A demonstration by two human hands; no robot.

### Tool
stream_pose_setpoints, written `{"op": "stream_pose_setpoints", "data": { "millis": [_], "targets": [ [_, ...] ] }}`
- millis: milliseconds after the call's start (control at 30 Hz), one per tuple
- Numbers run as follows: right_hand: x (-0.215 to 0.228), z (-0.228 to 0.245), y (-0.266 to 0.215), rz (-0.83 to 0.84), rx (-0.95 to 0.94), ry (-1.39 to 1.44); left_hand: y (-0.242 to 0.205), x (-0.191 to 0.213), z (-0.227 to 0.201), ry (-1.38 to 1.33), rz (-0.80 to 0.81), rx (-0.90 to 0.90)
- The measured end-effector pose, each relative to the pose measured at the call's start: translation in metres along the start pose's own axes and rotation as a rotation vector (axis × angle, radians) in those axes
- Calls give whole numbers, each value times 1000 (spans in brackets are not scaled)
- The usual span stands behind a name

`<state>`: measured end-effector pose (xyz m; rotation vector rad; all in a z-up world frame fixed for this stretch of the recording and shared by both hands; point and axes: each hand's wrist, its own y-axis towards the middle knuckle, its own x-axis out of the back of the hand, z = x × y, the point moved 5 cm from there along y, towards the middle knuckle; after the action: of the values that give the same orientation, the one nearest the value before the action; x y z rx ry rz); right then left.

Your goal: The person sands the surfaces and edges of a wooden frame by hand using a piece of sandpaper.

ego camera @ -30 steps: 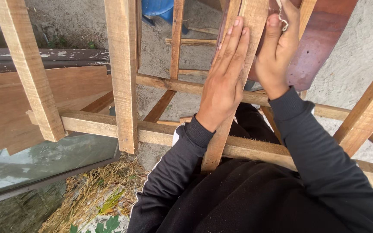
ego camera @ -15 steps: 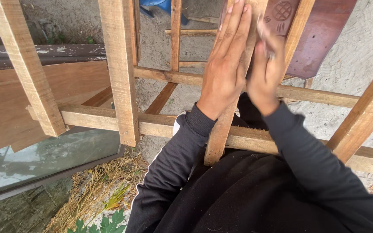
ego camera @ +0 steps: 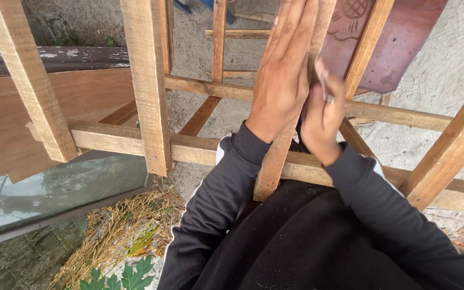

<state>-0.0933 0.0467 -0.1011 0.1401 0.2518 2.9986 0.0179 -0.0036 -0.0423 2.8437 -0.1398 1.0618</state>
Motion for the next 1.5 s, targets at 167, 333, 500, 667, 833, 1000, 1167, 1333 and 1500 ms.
{"op": "stream_pose_setpoints", "data": {
  "millis": [167,333,500,667,833,1000,1167,1333,1500],
  "targets": [
    [7,7,17,-21,-20,-88,-17,10,-14,21,36,-2],
    [2,8,40,42,-123,134,-45,19,-32,34,121,35],
    [2,41,-11,67,-89,49,-48,20,-31,-11,86,30],
    [3,13,44,-5,-112,82,-54,15,-30,-55,81,29],
    [3,54,14,70,-90,-83,-49,17,-28,-22,77,18],
    [0,55,20,32,-151,-37,-57,19,-31,-54,77,20],
    [6,33,53,50,-488,-207,-59,21,-36,-28,95,23],
    [2,71,28,127,-118,-182,-59,30,-40,-48,86,19],
    [4,46,55,63,-88,-134,-73,23,-39,-19,126,29]
  ]
}}
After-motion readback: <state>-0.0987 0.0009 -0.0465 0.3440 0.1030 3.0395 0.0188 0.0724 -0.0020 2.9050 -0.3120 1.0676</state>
